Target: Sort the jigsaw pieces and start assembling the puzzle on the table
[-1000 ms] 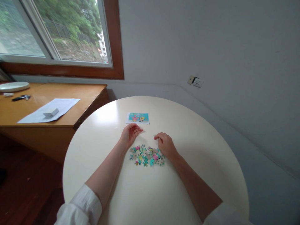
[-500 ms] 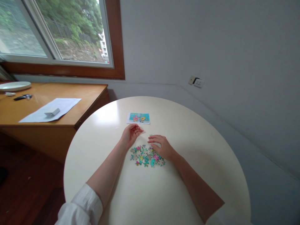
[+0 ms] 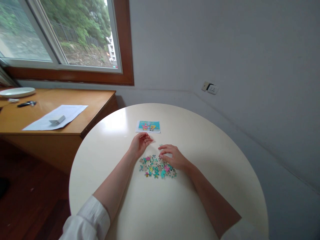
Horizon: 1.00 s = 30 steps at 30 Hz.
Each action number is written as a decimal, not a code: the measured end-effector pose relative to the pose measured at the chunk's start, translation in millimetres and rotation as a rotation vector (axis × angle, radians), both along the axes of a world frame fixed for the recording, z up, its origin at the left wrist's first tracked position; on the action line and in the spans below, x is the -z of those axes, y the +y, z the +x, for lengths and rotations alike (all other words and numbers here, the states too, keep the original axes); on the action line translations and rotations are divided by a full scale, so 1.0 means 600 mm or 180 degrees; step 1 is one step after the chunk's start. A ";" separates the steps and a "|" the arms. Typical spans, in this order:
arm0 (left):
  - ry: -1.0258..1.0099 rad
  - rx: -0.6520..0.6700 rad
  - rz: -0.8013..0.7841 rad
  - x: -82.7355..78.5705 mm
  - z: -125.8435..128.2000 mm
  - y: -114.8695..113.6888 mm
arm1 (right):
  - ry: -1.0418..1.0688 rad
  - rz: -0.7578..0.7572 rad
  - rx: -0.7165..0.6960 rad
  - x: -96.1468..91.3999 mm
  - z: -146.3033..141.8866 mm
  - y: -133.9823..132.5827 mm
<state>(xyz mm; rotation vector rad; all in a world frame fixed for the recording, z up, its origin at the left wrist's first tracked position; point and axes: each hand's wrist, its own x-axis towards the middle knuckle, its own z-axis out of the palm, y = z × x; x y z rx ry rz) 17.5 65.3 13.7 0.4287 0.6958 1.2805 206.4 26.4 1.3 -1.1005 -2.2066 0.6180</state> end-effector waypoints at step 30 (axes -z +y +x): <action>0.2530 0.0703 0.1513 -0.007 0.034 -0.040 | 0.0907 0.0164 0.0798 -0.005 -0.019 -0.005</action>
